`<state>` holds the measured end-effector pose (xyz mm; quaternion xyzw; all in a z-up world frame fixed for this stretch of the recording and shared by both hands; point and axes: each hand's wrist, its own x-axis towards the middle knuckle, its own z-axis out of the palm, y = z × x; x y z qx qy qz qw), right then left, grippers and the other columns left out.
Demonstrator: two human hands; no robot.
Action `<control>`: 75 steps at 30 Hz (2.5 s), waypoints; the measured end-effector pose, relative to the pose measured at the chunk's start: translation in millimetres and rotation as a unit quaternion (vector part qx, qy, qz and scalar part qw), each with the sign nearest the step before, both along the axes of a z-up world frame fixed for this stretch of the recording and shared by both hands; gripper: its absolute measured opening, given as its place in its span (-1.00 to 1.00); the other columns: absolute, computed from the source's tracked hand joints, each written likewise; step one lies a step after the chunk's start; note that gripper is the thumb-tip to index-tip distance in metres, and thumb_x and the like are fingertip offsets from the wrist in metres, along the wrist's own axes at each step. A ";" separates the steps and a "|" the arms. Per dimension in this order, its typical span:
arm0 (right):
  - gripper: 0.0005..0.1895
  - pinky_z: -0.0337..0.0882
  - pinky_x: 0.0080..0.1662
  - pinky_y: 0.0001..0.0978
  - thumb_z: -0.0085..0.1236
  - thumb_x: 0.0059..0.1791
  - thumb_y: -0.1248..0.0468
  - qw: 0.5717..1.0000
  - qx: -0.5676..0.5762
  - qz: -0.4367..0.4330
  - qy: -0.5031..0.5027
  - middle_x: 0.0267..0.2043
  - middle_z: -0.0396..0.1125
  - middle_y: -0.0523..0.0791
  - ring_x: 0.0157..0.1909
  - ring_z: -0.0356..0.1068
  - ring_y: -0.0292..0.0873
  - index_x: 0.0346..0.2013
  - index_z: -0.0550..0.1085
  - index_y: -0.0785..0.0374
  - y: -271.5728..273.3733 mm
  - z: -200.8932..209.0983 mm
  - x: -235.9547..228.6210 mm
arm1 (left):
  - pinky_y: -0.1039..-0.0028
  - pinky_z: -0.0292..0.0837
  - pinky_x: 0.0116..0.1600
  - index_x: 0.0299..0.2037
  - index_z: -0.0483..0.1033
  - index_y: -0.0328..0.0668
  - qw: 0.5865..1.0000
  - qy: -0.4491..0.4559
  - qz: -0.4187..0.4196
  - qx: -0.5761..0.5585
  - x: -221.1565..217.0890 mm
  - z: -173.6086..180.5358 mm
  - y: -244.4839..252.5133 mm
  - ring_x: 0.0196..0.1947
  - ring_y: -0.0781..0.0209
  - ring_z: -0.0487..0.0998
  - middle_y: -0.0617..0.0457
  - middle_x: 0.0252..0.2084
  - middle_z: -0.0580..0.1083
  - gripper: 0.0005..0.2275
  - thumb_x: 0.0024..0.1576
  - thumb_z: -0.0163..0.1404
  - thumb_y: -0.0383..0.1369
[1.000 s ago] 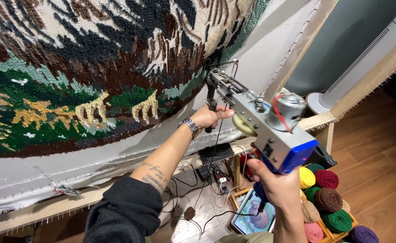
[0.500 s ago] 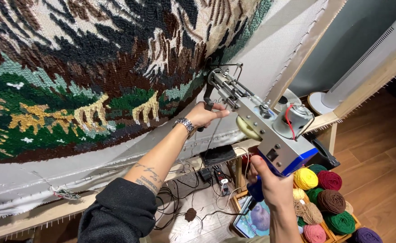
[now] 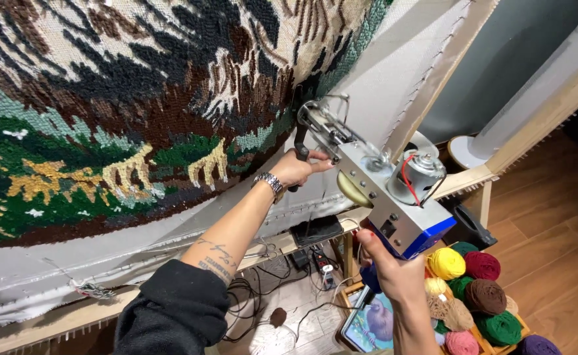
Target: Using a tufting gun to insert yarn into a canvas stretched on a frame to create a patterned rug.
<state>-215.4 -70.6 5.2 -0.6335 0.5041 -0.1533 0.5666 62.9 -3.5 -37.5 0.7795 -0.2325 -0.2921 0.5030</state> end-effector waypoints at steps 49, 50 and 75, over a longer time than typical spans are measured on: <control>0.01 0.34 -0.32 -0.33 0.62 -0.06 -0.25 0.768 0.096 0.326 -0.543 -0.34 0.25 -0.13 -0.40 0.25 -0.23 0.28 0.18 0.25 -87.9 -78.5 -96.4 | 0.64 0.10 -0.42 0.13 0.60 0.35 0.969 -0.122 -0.213 0.032 -87.4 51.3 21.7 -0.57 0.42 0.24 0.25 -0.45 0.45 -0.63 0.18 -0.03 0.06; 0.11 0.40 -0.39 -0.47 0.65 -0.07 -0.26 0.772 0.035 0.324 -0.546 -0.41 0.31 -0.18 -0.48 0.28 -0.34 0.29 0.18 0.48 -69.6 -48.4 -91.5 | 0.70 0.08 -0.53 0.23 0.53 0.33 0.976 -0.074 -0.203 0.003 -94.2 49.7 29.4 -0.67 0.44 0.18 0.23 -0.55 0.33 -0.57 0.16 -0.01 0.05; -0.79 0.65 -0.19 -0.37 0.16 0.08 0.29 0.899 -0.116 0.193 -0.375 -0.26 0.55 0.07 -0.29 0.58 -0.09 -0.14 0.59 0.41 11.9 24.6 132.5 | 0.52 0.20 -0.55 -0.25 0.50 -0.35 0.868 0.140 0.327 -0.345 -87.1 -190.5 268.5 -0.66 0.31 0.24 0.07 -0.51 0.38 -0.94 0.23 0.11 -0.52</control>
